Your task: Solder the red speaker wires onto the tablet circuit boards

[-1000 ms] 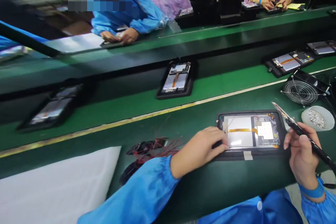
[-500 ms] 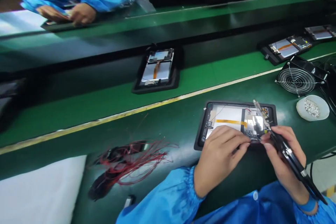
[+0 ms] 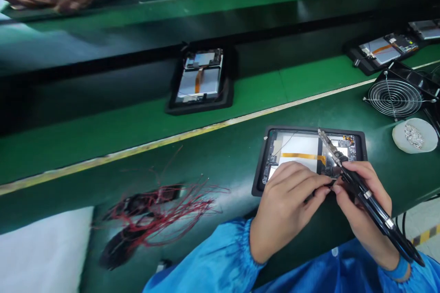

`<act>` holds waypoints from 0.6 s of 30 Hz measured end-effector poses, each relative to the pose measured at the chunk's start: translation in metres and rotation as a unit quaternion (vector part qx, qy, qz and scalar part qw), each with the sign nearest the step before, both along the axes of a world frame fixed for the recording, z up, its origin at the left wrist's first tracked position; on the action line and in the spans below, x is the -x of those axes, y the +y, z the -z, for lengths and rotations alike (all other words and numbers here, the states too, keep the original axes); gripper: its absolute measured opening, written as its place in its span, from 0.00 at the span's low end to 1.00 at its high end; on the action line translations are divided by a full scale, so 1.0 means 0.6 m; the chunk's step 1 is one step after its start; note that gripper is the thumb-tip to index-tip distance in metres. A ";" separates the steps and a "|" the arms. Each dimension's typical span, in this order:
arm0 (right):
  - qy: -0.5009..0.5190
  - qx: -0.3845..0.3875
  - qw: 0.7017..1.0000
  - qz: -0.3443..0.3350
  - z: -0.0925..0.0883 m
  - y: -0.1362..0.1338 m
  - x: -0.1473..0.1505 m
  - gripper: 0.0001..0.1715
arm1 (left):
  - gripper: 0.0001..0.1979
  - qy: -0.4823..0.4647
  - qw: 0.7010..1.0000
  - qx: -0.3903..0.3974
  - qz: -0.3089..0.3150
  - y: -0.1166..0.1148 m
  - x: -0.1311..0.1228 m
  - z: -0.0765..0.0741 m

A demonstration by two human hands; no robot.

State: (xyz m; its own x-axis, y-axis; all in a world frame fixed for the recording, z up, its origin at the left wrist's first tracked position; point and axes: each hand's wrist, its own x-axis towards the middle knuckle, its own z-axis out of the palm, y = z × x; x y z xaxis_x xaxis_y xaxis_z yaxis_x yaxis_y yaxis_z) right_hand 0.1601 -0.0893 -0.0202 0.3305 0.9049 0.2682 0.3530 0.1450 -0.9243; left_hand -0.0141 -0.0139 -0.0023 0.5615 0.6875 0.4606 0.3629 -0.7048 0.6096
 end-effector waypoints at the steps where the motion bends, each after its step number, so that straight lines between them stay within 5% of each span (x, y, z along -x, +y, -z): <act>1: 0.000 0.004 1.000 0.001 0.000 0.000 0.001 0.21 | 0.03 -0.008 1.000 0.014 0.002 0.000 0.000 0.000; 10: -0.022 0.022 0.999 -0.007 -0.016 -0.019 -0.024 0.21 | 0.08 -0.018 0.992 0.125 -0.025 0.005 -0.005 0.004; 18: -0.006 0.023 1.000 0.018 0.009 -0.135 -0.126 0.18 | 0.09 0.061 0.993 0.079 -0.070 0.009 -0.004 0.022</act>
State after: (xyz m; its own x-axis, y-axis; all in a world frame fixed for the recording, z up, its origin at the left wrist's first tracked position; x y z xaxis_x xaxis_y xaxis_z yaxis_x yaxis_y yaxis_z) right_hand 0.2356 -0.1701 -0.0258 0.3599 0.9040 0.2307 0.3689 0.0892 -0.9252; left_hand -0.0119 -0.0088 -0.0155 0.5006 0.8207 0.2754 0.5273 -0.5414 0.6548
